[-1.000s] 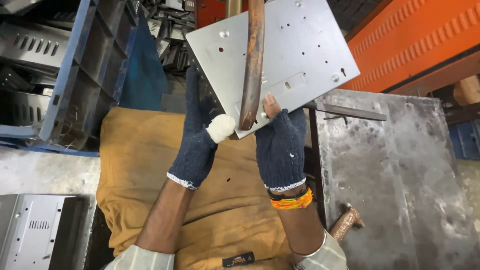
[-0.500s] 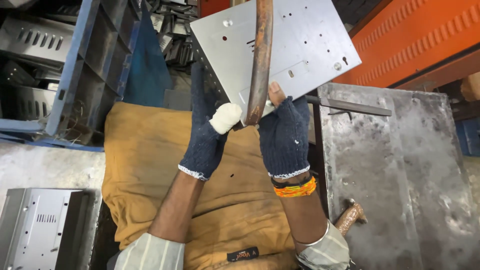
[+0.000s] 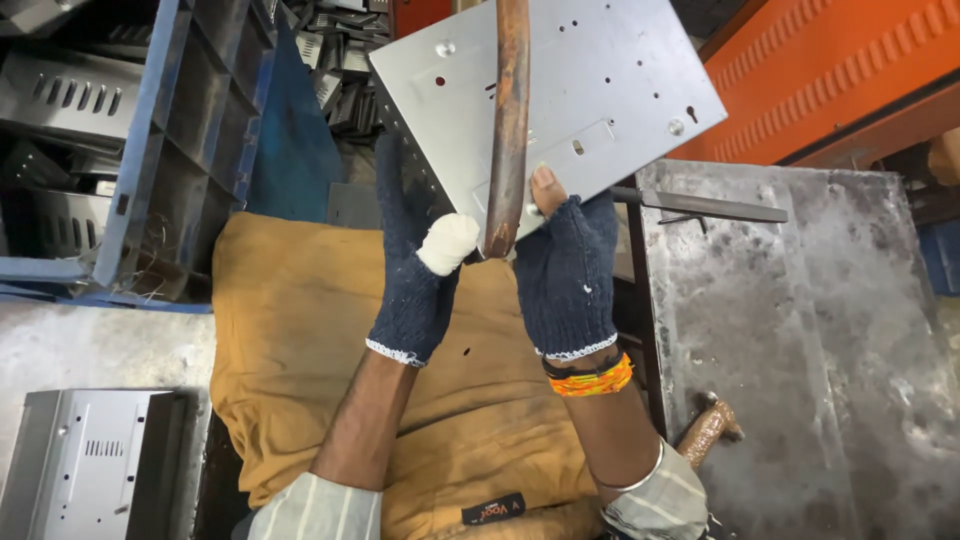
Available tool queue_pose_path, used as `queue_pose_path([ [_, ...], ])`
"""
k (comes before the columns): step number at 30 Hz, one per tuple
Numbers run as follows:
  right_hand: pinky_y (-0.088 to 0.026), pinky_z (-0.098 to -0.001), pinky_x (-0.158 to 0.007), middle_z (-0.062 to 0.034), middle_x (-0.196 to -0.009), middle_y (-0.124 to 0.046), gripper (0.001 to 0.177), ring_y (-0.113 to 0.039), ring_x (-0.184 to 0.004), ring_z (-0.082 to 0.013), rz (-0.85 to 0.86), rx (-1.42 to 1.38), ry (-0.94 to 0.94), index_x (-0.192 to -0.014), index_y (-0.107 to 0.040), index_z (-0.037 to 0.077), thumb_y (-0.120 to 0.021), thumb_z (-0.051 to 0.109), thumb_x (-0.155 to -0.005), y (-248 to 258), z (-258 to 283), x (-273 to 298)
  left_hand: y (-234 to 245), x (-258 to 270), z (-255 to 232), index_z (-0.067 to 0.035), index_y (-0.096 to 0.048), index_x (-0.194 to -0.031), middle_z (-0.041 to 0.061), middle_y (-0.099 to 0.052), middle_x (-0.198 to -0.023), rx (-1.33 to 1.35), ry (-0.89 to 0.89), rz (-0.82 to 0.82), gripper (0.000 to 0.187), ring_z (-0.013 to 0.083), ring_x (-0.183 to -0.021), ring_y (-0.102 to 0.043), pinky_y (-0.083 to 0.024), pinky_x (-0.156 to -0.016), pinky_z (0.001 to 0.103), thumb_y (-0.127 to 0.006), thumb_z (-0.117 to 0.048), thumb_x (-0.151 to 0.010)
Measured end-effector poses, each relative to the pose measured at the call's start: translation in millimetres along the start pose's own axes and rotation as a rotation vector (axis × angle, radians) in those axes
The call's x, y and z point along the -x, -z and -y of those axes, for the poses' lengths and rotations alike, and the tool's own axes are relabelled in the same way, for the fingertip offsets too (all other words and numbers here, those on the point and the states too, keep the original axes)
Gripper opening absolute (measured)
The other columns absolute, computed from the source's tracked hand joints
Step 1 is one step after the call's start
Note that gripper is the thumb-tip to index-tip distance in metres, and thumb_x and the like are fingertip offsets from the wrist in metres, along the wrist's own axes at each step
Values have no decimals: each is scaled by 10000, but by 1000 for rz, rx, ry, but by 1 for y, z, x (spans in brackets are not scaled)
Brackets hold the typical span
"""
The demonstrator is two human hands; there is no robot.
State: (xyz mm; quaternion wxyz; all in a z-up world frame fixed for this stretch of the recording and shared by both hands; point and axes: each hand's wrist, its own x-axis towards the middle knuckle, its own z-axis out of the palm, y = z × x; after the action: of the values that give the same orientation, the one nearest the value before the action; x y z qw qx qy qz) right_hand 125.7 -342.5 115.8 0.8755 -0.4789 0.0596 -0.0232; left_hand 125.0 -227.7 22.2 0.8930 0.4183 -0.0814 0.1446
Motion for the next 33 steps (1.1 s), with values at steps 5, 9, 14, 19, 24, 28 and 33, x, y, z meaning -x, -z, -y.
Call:
queue_pose_path([
  [5, -357, -211, -482, 14, -972, -571, 186, -465, -663, -39, 141, -55, 116, -1189, -626, 29, -744, 96, -1062, 19, -17, -4, -3, 2, -4, -149, -108, -1692, 127, -362, -1665, 2, 9, -23, 1163, 287, -1503, -433, -439, -1218, 461, -895, -284, -846],
  [9, -471, -205, -664, 22, -1062, -612, 323, -576, -887, -45, -29, -36, 33, -1237, -596, 69, -660, 94, -922, -9, 2, 6, -6, 3, -8, -158, -109, -1688, 116, -343, -1681, 42, 13, -19, 1160, 284, -1540, -394, -394, -1258, 457, -891, -293, -843],
  [14, -366, -257, -573, -29, -1056, -572, 310, -461, -757, -105, -24, -27, 49, -1279, -597, 24, -699, 89, -993, 13, -9, 5, -12, 3, -19, -152, -125, -1689, 128, -357, -1666, 19, 40, -28, 1132, 289, -1509, -411, -409, -1228, 455, -877, -260, -849],
  [19, -515, -331, -921, -32, -1160, -611, 330, -612, -1056, -141, 104, -109, 118, -1271, -571, 34, -690, 58, -964, 12, -10, 3, -10, 7, -15, -174, -117, -1694, 112, -341, -1685, 75, 20, 14, 1113, 271, -1528, -407, -414, -1242, 457, -872, -244, -880],
  [24, -510, -319, -942, -40, -1209, -632, 315, -618, -1092, -139, 142, -111, 79, -1274, -586, 27, -670, 74, -975, 15, -12, -6, -8, 3, -10, -194, -100, -1696, 103, -337, -1694, 83, 19, 3, 1111, 270, -1535, -408, -419, -1247, 460, -861, -254, -888],
  [28, -488, -304, -779, -46, -1156, -625, 280, -603, -997, -136, 115, -59, 21, -1278, -603, 39, -658, 96, -1009, 17, -12, -8, -8, 2, -6, -193, -97, -1699, 94, -329, -1698, 79, 3, -8, 1108, 264, -1537, -406, -424, -1245, 456, -860, -244, -897],
  [33, -535, -270, -849, -47, -1185, -637, 273, -631, -1049, -119, 173, -66, 69, -1267, -605, 28, -644, 101, -1007, 23, -16, -11, -10, 4, -3, -185, -96, -1687, 115, -349, -1666, 76, 30, -61, 1130, 277, -1484, -432, -450, -1184, 460, -865, -235, -861],
])
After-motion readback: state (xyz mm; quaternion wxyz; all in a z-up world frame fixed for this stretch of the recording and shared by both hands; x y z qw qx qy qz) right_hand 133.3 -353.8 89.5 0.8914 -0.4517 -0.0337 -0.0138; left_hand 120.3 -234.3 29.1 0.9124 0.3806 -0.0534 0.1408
